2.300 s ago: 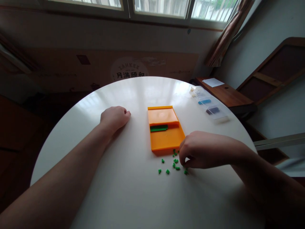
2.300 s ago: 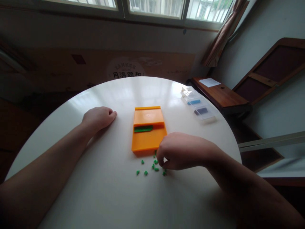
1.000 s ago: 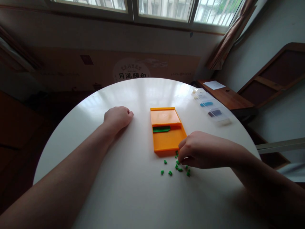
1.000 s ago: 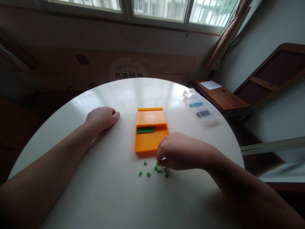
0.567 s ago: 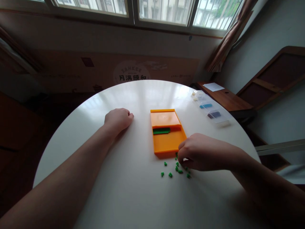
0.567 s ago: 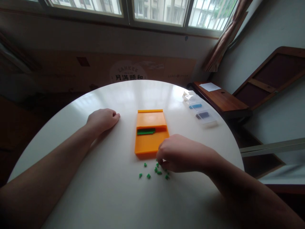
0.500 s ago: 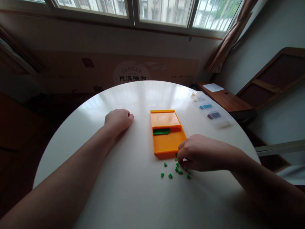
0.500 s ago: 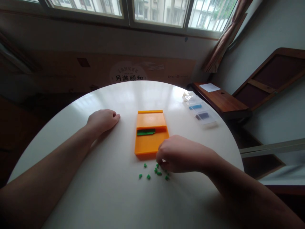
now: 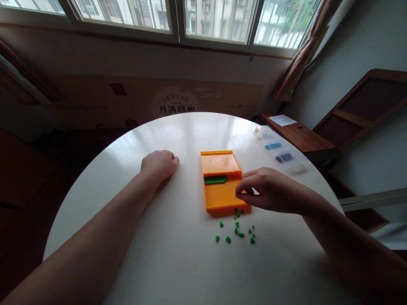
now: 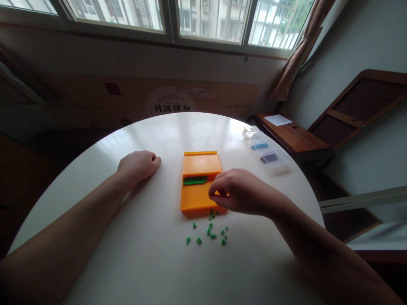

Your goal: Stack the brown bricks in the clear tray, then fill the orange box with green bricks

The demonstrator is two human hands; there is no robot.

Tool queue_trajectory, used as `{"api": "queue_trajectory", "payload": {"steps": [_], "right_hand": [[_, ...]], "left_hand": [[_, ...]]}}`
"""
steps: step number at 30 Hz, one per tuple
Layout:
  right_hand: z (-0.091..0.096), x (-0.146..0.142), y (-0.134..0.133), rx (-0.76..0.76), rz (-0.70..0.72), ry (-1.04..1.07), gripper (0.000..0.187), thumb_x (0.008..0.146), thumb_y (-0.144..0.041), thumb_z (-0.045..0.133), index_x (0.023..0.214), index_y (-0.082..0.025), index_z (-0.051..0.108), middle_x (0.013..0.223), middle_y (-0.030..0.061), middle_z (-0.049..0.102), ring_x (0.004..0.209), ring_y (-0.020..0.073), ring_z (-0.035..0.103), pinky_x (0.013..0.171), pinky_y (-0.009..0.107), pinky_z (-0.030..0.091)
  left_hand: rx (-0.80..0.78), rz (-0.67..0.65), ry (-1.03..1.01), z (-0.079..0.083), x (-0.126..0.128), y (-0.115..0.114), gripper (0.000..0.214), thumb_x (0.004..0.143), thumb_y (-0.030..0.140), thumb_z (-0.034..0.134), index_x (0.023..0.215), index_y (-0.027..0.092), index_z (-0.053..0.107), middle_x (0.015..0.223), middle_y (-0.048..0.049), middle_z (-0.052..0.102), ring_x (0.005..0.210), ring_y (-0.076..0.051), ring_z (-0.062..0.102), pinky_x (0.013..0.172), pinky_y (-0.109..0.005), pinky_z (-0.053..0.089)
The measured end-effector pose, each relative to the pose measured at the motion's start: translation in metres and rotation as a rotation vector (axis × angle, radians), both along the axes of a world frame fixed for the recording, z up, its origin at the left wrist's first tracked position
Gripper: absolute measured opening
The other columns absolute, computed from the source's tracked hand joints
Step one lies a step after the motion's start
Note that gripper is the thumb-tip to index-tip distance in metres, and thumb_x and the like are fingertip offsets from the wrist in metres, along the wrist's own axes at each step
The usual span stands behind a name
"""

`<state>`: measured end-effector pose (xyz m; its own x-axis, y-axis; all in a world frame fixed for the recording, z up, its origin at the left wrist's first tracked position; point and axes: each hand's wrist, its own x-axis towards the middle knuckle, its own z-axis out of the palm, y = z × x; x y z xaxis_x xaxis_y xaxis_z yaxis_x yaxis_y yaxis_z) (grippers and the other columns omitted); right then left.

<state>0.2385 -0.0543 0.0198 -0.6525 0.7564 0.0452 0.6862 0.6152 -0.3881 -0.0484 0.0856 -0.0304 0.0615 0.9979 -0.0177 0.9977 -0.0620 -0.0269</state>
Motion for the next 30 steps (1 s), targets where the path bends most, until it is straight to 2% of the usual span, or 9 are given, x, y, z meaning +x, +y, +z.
{"api": "queue_trajectory", "payload": {"steps": [3, 6, 14, 19, 30], "right_hand": [[-0.009, -0.001, 0.012, 0.068, -0.192, -0.018, 0.017, 0.086, -0.019, 0.056, 0.088, -0.02, 0.073, 0.087, 0.0028, 0.073, 0.075, 0.0141, 0.063, 0.069, 0.025, 0.042], [-0.02, -0.004, 0.023, 0.071, -0.27, -0.079, 0.018, 0.086, -0.023, 0.057, 0.087, -0.021, 0.075, 0.088, 0.0026, 0.074, 0.077, 0.0164, 0.065, 0.069, 0.027, 0.044], [-0.038, -0.007, 0.03, 0.076, -0.338, -0.081, 0.015, 0.085, -0.027, 0.063, 0.089, -0.028, 0.077, 0.093, -0.0022, 0.076, 0.083, 0.017, 0.068, 0.07, 0.026, 0.047], [-0.04, -0.005, 0.028, 0.09, -0.36, -0.029, 0.013, 0.084, -0.026, 0.064, 0.088, -0.028, 0.077, 0.09, -0.0031, 0.076, 0.08, 0.0156, 0.067, 0.066, 0.025, 0.046], [-0.042, -0.011, 0.029, 0.085, -0.405, -0.085, 0.013, 0.084, -0.03, 0.064, 0.086, -0.03, 0.077, 0.09, -0.0048, 0.075, 0.079, 0.0143, 0.066, 0.065, 0.026, 0.043]], "left_hand": [[0.006, -0.034, -0.018, 0.001, 0.006, -0.004, 0.043, 0.085, 0.047, 0.037, 0.085, 0.025, 0.075, 0.097, -0.0081, 0.076, 0.087, -0.026, 0.066, 0.063, -0.03, 0.047], [0.004, -0.096, -0.027, 0.001, 0.011, -0.007, 0.043, 0.085, 0.047, 0.037, 0.08, 0.025, 0.074, 0.095, -0.0078, 0.076, 0.086, -0.025, 0.066, 0.062, -0.029, 0.045], [0.008, -0.101, -0.025, 0.0, 0.01, -0.006, 0.042, 0.085, 0.046, 0.037, 0.079, 0.024, 0.072, 0.093, -0.007, 0.075, 0.085, -0.025, 0.065, 0.062, -0.029, 0.045], [0.016, -0.114, -0.033, -0.002, 0.01, -0.006, 0.041, 0.086, 0.046, 0.037, 0.077, 0.024, 0.071, 0.091, -0.0065, 0.075, 0.084, -0.025, 0.065, 0.061, -0.03, 0.044], [0.001, -0.093, -0.046, -0.002, 0.011, -0.006, 0.04, 0.086, 0.046, 0.039, 0.084, 0.024, 0.073, 0.093, -0.0067, 0.075, 0.085, -0.024, 0.066, 0.064, -0.029, 0.045]]}}
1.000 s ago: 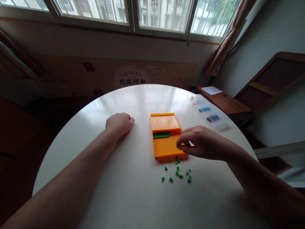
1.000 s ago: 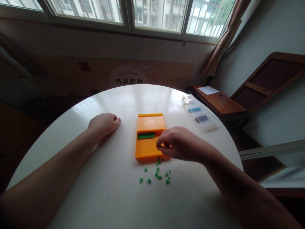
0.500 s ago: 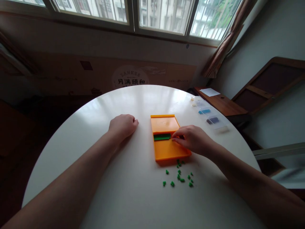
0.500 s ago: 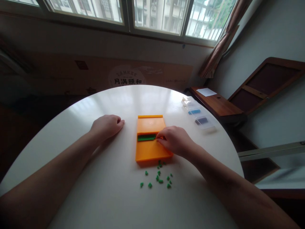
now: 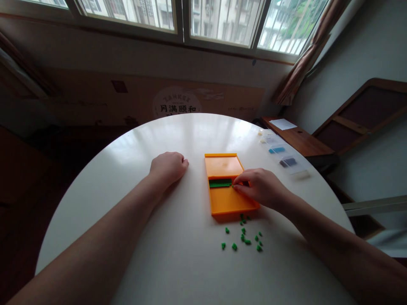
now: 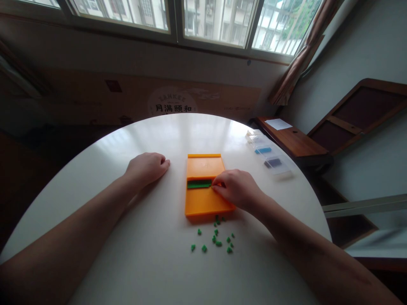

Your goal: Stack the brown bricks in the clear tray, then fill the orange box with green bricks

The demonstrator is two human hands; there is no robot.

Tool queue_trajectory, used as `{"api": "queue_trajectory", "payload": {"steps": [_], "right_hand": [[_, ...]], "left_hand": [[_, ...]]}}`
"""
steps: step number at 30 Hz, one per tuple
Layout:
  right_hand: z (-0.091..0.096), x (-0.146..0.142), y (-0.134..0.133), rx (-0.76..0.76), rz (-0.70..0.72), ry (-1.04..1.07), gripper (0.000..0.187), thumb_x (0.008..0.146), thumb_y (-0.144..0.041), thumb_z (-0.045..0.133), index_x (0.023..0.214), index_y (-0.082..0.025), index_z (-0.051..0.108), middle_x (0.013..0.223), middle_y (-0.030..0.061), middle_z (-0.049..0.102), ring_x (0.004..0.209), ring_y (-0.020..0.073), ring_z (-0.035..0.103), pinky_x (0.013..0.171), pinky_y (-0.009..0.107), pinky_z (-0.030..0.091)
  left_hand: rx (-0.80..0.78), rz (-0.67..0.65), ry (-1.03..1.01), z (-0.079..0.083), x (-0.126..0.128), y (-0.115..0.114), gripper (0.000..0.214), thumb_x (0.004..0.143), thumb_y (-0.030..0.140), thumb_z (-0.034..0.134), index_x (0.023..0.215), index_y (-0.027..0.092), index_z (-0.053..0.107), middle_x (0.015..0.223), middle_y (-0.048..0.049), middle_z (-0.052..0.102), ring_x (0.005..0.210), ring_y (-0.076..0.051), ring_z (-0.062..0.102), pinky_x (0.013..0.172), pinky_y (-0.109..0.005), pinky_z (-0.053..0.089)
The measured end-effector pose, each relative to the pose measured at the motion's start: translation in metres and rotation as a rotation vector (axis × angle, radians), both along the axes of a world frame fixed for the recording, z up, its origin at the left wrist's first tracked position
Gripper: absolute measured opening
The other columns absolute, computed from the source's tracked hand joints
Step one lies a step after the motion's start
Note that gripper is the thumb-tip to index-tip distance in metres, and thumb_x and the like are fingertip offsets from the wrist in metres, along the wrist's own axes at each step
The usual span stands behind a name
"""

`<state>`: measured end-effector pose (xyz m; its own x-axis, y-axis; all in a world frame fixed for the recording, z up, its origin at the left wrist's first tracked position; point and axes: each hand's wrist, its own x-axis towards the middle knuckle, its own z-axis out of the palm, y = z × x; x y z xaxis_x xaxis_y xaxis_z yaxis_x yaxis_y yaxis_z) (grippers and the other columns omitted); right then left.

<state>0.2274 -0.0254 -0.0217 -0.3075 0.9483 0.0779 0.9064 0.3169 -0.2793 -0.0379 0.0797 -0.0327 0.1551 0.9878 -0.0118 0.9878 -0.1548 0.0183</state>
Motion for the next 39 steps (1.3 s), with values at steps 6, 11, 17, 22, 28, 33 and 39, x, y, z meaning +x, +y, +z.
{"api": "queue_trajectory", "payload": {"steps": [6, 11, 17, 22, 28, 33, 39], "right_hand": [[-0.0035, 0.0006, 0.0015, 0.009, -0.03, -0.004, 0.012, 0.084, -0.033, 0.066, 0.086, -0.031, 0.077, 0.089, -0.0046, 0.075, 0.077, 0.0145, 0.065, 0.063, 0.026, 0.041], [-0.0055, 0.0002, 0.0016, 0.027, -0.026, -0.026, 0.011, 0.085, -0.032, 0.065, 0.086, -0.031, 0.076, 0.091, -0.0052, 0.075, 0.079, 0.0149, 0.065, 0.063, 0.026, 0.041], [-0.0062, -0.0023, 0.002, 0.061, -0.031, -0.04, 0.012, 0.085, -0.034, 0.065, 0.084, -0.03, 0.075, 0.09, -0.0041, 0.075, 0.077, 0.0149, 0.065, 0.062, 0.026, 0.04], [-0.0057, -0.0033, 0.0028, 0.061, -0.032, -0.061, 0.012, 0.085, -0.035, 0.065, 0.084, -0.03, 0.076, 0.089, -0.0037, 0.075, 0.076, 0.0151, 0.065, 0.061, 0.027, 0.04], [-0.004, -0.0042, 0.002, 0.046, -0.039, -0.07, 0.013, 0.086, -0.036, 0.065, 0.085, -0.03, 0.076, 0.089, -0.0039, 0.075, 0.077, 0.015, 0.065, 0.061, 0.027, 0.04], [-0.0022, -0.0052, 0.0018, 0.036, -0.03, -0.077, 0.016, 0.087, -0.038, 0.063, 0.086, -0.029, 0.076, 0.089, -0.0027, 0.075, 0.078, 0.0159, 0.066, 0.062, 0.028, 0.042], [-0.0001, -0.0057, 0.0021, 0.024, -0.032, -0.081, 0.017, 0.087, -0.038, 0.063, 0.087, -0.029, 0.077, 0.09, -0.0013, 0.075, 0.079, 0.0166, 0.066, 0.062, 0.028, 0.043]], "left_hand": [[0.005, -0.002, -0.006, -0.0029, -0.0005, 0.0012, 0.039, 0.086, 0.045, 0.04, 0.085, 0.025, 0.074, 0.095, -0.0065, 0.075, 0.087, -0.025, 0.066, 0.066, -0.03, 0.047], [0.006, -0.003, -0.002, -0.0018, 0.0005, 0.0001, 0.039, 0.086, 0.044, 0.04, 0.085, 0.025, 0.073, 0.095, -0.0068, 0.075, 0.087, -0.026, 0.066, 0.066, -0.031, 0.047], [0.0, 0.004, 0.004, -0.0005, 0.0007, -0.001, 0.04, 0.086, 0.044, 0.04, 0.087, 0.025, 0.074, 0.097, -0.0063, 0.075, 0.089, -0.025, 0.066, 0.068, -0.03, 0.048], [-0.001, 0.001, 0.004, -0.0015, 0.0004, -0.0005, 0.04, 0.086, 0.044, 0.039, 0.089, 0.025, 0.074, 0.099, -0.0061, 0.076, 0.09, -0.025, 0.066, 0.068, -0.03, 0.048], [-0.003, -0.003, 0.006, -0.0003, 0.0013, -0.0007, 0.04, 0.086, 0.044, 0.038, 0.088, 0.025, 0.074, 0.098, -0.0072, 0.075, 0.089, -0.025, 0.066, 0.066, -0.029, 0.047], [-0.004, -0.008, -0.002, 0.0006, 0.0008, -0.0006, 0.04, 0.086, 0.044, 0.038, 0.082, 0.024, 0.073, 0.093, -0.0076, 0.075, 0.085, -0.026, 0.066, 0.064, -0.03, 0.047], [-0.003, -0.008, -0.009, 0.0018, 0.001, -0.0014, 0.04, 0.087, 0.044, 0.039, 0.082, 0.024, 0.073, 0.094, -0.0081, 0.075, 0.086, -0.026, 0.066, 0.065, -0.031, 0.048]]}}
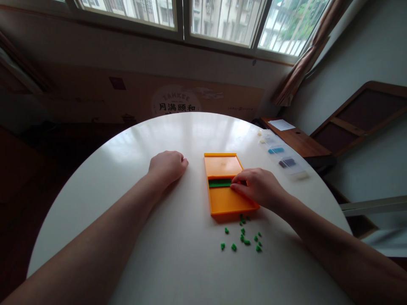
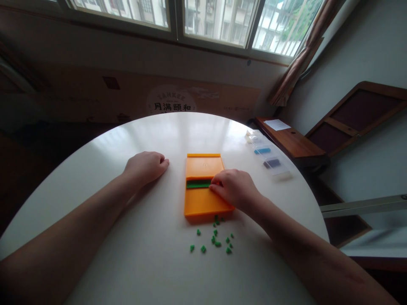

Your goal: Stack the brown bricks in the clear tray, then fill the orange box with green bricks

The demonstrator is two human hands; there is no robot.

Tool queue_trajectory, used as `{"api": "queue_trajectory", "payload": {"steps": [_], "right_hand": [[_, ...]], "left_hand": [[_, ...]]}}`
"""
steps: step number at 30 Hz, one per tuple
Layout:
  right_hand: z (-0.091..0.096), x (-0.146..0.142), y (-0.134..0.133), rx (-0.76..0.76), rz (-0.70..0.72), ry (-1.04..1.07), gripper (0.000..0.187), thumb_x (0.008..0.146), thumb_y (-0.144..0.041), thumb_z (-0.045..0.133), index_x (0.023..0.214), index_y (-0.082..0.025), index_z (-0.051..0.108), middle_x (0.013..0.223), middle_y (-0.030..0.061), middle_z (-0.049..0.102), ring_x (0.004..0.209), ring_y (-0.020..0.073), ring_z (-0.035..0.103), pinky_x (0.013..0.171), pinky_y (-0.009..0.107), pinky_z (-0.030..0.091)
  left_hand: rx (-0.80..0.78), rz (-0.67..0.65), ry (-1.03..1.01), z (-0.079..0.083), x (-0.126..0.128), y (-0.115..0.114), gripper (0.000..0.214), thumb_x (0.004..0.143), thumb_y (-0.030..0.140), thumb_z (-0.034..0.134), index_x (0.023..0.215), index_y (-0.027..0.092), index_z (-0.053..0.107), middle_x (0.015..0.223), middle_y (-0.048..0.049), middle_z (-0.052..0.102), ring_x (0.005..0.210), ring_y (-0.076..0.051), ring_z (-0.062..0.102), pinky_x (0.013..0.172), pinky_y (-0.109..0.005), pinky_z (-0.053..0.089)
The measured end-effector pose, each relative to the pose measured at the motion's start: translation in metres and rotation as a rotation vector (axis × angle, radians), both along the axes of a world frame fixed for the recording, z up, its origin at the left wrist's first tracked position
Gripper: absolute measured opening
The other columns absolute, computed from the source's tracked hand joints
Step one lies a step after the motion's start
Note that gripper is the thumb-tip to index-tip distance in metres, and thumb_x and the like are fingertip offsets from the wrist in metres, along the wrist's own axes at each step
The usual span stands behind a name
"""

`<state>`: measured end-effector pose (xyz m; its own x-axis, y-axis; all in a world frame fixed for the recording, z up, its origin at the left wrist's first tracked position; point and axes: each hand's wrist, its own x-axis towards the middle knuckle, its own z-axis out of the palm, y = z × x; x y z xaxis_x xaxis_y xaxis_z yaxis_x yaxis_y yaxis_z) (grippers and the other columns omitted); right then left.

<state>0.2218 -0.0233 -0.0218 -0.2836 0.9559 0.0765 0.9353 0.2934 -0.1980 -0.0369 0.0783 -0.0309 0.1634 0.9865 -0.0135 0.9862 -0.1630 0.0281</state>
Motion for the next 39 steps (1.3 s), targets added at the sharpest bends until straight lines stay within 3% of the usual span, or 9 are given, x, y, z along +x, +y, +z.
{"api": "queue_trajectory", "payload": {"steps": [11, 17, 20, 23, 26, 31, 39], "right_hand": [[0.0, 0.002, -0.002, 0.0, -0.001, 0.026, 0.014, 0.085, -0.035, 0.065, 0.088, -0.03, 0.077, 0.09, -0.0031, 0.076, 0.078, 0.0167, 0.067, 0.063, 0.027, 0.043], [0.012, 0.01, -0.011, 0.053, 0.033, 0.096, 0.015, 0.087, -0.029, 0.062, 0.089, -0.028, 0.077, 0.091, -0.0021, 0.075, 0.077, 0.0152, 0.067, 0.066, 0.026, 0.046], [0.024, 0.016, -0.02, 0.034, 0.172, 0.133, 0.016, 0.089, -0.025, 0.059, 0.091, -0.026, 0.075, 0.091, -0.0003, 0.074, 0.076, 0.0134, 0.066, 0.067, 0.024, 0.046], [0.036, 0.016, -0.031, -0.073, 0.427, 0.128, 0.016, 0.089, -0.022, 0.059, 0.088, -0.026, 0.074, 0.082, -0.0008, 0.071, 0.071, 0.0113, 0.063, 0.065, 0.023, 0.043], [0.045, 0.011, -0.042, -0.188, 0.572, 0.073, 0.017, 0.088, -0.021, 0.058, 0.085, -0.027, 0.074, 0.072, -0.0021, 0.067, 0.066, 0.0107, 0.059, 0.062, 0.023, 0.039], [0.047, 0.004, -0.053, -0.289, 0.666, 0.024, 0.017, 0.085, -0.018, 0.06, 0.081, -0.028, 0.073, 0.077, -0.0026, 0.068, 0.07, 0.0111, 0.06, 0.062, 0.024, 0.038], [0.043, 0.004, -0.055, -0.269, 0.68, -0.013, 0.018, 0.083, -0.017, 0.059, 0.071, -0.025, 0.07, 0.072, -0.0021, 0.066, 0.065, 0.0113, 0.056, 0.057, 0.024, 0.034]], "left_hand": [[0.008, -0.001, 0.012, -0.001, 0.0, 0.001, 0.041, 0.086, 0.044, 0.038, 0.079, 0.024, 0.072, 0.093, -0.0068, 0.075, 0.084, -0.024, 0.066, 0.062, -0.03, 0.045], [-0.004, -0.004, 0.017, 0.0, 0.0, 0.0, 0.041, 0.086, 0.045, 0.037, 0.081, 0.024, 0.072, 0.094, -0.0073, 0.075, 0.084, -0.025, 0.066, 0.061, -0.03, 0.045], [0.002, -0.003, 0.025, 0.0, 0.0, -0.001, 0.041, 0.086, 0.045, 0.037, 0.082, 0.024, 0.072, 0.096, -0.0069, 0.075, 0.086, -0.025, 0.066, 0.063, -0.03, 0.046], [0.005, 0.0, 0.03, -0.001, 0.0, 0.0, 0.041, 0.086, 0.046, 0.038, 0.082, 0.025, 0.073, 0.097, -0.0063, 0.076, 0.088, -0.025, 0.066, 0.065, -0.029, 0.046], [0.008, 0.004, 0.034, -0.002, -0.001, 0.001, 0.041, 0.085, 0.046, 0.038, 0.081, 0.025, 0.073, 0.096, -0.0061, 0.076, 0.088, -0.025, 0.066, 0.065, -0.029, 0.046], [0.027, -0.001, 0.041, -0.003, -0.001, 0.003, 0.042, 0.085, 0.047, 0.037, 0.077, 0.025, 0.072, 0.092, -0.0061, 0.076, 0.083, -0.025, 0.066, 0.061, -0.029, 0.044], [0.016, 0.009, 0.053, -0.001, 0.0, 0.001, 0.043, 0.085, 0.048, 0.037, 0.08, 0.025, 0.073, 0.094, -0.0057, 0.076, 0.085, -0.024, 0.066, 0.062, -0.029, 0.045]]}}
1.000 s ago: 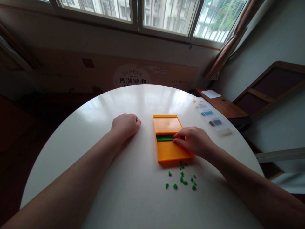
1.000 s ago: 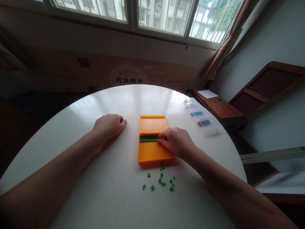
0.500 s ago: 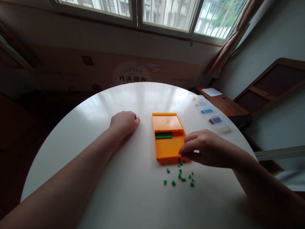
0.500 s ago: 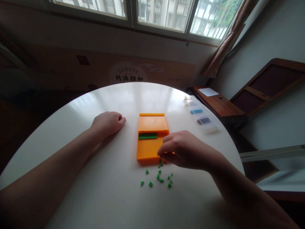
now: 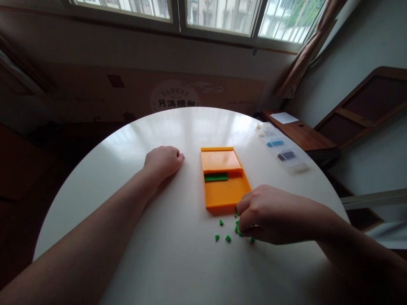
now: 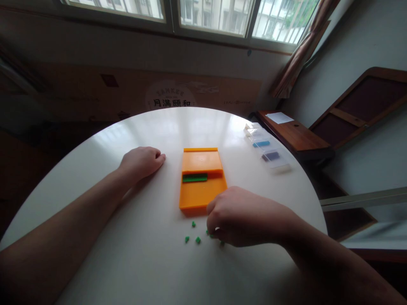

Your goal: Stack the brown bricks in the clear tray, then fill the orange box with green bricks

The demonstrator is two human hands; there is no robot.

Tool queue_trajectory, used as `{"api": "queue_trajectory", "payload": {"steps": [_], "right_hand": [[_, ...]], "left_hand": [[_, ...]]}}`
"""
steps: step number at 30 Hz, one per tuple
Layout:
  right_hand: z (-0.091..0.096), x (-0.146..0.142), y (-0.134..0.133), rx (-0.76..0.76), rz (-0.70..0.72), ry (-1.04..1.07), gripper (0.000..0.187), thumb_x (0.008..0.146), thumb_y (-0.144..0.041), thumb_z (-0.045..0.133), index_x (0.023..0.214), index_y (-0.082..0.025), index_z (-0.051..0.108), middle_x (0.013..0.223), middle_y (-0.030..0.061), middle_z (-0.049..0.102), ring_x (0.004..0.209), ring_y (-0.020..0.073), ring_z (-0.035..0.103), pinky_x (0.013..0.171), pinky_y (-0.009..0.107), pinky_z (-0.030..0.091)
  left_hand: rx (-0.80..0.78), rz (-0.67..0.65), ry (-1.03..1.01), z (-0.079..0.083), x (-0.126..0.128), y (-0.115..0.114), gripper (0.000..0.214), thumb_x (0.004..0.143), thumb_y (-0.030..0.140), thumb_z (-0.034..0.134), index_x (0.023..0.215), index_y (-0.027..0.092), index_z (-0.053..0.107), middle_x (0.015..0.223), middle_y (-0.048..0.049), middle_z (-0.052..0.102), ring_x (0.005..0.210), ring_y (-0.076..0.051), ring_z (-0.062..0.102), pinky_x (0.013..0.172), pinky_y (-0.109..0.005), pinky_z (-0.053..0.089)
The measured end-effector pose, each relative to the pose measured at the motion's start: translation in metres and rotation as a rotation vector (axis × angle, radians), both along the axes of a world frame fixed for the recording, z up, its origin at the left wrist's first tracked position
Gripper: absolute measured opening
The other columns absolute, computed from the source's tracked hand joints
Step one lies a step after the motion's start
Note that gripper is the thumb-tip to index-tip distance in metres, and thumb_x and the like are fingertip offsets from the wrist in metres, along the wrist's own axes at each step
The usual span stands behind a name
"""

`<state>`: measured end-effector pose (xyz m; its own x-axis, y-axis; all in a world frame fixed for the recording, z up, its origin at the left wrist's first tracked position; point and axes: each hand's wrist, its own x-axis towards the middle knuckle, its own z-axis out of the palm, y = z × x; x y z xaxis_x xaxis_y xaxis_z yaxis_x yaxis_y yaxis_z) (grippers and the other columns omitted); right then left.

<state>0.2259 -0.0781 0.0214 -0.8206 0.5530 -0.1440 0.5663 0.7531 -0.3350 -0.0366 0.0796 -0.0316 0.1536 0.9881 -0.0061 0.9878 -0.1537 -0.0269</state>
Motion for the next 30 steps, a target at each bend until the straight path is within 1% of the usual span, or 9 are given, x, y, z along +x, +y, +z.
{"api": "queue_trajectory", "payload": {"steps": [4, 8, 12, 14, 17, 20, 22, 27, 30], "right_hand": [[0.0, -0.002, -0.001, -0.001, 0.037, -0.015, 0.018, 0.082, -0.016, 0.058, 0.068, -0.023, 0.066, 0.072, -0.0022, 0.065, 0.065, 0.0116, 0.054, 0.057, 0.025, 0.033], [-0.001, -0.004, -0.001, -0.006, 0.05, -0.011, 0.016, 0.078, -0.013, 0.06, 0.066, -0.023, 0.064, 0.071, -0.0036, 0.063, 0.064, 0.0106, 0.053, 0.056, 0.025, 0.032], [-0.005, -0.008, -0.001, -0.03, 0.081, -0.006, 0.018, 0.078, -0.012, 0.059, 0.065, -0.022, 0.065, 0.07, -0.0026, 0.064, 0.064, 0.0109, 0.053, 0.056, 0.024, 0.033], [-0.004, -0.008, -0.001, -0.081, 0.099, 0.02, 0.017, 0.079, -0.013, 0.059, 0.07, -0.024, 0.069, 0.074, -0.0027, 0.066, 0.067, 0.011, 0.056, 0.058, 0.023, 0.036], [0.0, -0.004, 0.0, -0.141, 0.069, 0.064, 0.017, 0.081, -0.014, 0.061, 0.082, -0.026, 0.073, 0.081, -0.0032, 0.07, 0.072, 0.0107, 0.061, 0.064, 0.021, 0.04], [0.002, 0.002, 0.004, -0.141, 0.0, 0.074, 0.02, 0.081, -0.013, 0.061, 0.087, -0.027, 0.074, 0.085, -0.0028, 0.071, 0.076, 0.011, 0.063, 0.067, 0.022, 0.042], [0.0, 0.003, 0.006, -0.128, -0.007, 0.07, 0.02, 0.081, -0.013, 0.061, 0.086, -0.026, 0.074, 0.084, -0.0025, 0.071, 0.075, 0.0114, 0.063, 0.067, 0.023, 0.042], [-0.011, 0.002, 0.008, -0.098, 0.03, 0.043, 0.014, 0.078, -0.015, 0.064, 0.08, -0.025, 0.073, 0.082, -0.0027, 0.07, 0.072, 0.0114, 0.06, 0.062, 0.023, 0.038], [-0.013, 0.002, 0.008, -0.104, 0.03, 0.029, 0.013, 0.077, -0.015, 0.064, 0.08, -0.024, 0.073, 0.081, -0.003, 0.07, 0.071, 0.011, 0.059, 0.061, 0.023, 0.037]], "left_hand": [[0.0, -0.005, 0.003, 0.001, 0.0, 0.0, 0.042, 0.085, 0.047, 0.037, 0.079, 0.025, 0.073, 0.093, -0.0059, 0.076, 0.084, -0.024, 0.066, 0.061, -0.029, 0.045], [-0.001, -0.002, -0.001, 0.0, 0.0, 0.0, 0.042, 0.085, 0.047, 0.038, 0.079, 0.024, 0.073, 0.092, -0.0063, 0.076, 0.084, -0.024, 0.066, 0.062, -0.029, 0.045], [0.002, -0.003, -0.002, 0.0, 0.0, 0.0, 0.042, 0.085, 0.047, 0.037, 0.079, 0.025, 0.073, 0.093, -0.0063, 0.076, 0.085, -0.025, 0.066, 0.062, -0.03, 0.045], [0.001, -0.007, -0.002, 0.001, 0.0, 0.0, 0.042, 0.085, 0.047, 0.037, 0.079, 0.025, 0.072, 0.094, -0.0063, 0.076, 0.086, -0.025, 0.066, 0.062, -0.03, 0.045], [-0.004, -0.008, -0.004, 0.001, 0.0, -0.001, 0.042, 0.086, 0.046, 0.038, 0.08, 0.024, 0.072, 0.094, -0.0064, 0.076, 0.086, -0.024, 0.066, 0.063, -0.029, 0.045], [-0.002, -0.009, -0.005, 0.0, 0.0, -0.001, 0.041, 0.086, 0.046, 0.038, 0.08, 0.024, 0.072, 0.094, -0.0064, 0.075, 0.086, -0.024, 0.066, 0.063, -0.028, 0.045], [0.0, -0.012, 0.001, 0.0, 0.0, -0.001, 0.042, 0.086, 0.046, 0.038, 0.079, 0.024, 0.072, 0.094, -0.0065, 0.075, 0.086, -0.024, 0.066, 0.063, -0.028, 0.044], [0.007, -0.011, 0.006, -0.001, 0.0, 0.0, 0.042, 0.085, 0.047, 0.037, 0.078, 0.024, 0.072, 0.092, -0.0066, 0.075, 0.086, -0.024, 0.066, 0.063, -0.029, 0.044], [0.005, -0.007, 0.006, -0.001, 0.0, -0.001, 0.042, 0.086, 0.046, 0.038, 0.079, 0.024, 0.073, 0.094, -0.0059, 0.076, 0.086, -0.024, 0.066, 0.063, -0.029, 0.045]]}}
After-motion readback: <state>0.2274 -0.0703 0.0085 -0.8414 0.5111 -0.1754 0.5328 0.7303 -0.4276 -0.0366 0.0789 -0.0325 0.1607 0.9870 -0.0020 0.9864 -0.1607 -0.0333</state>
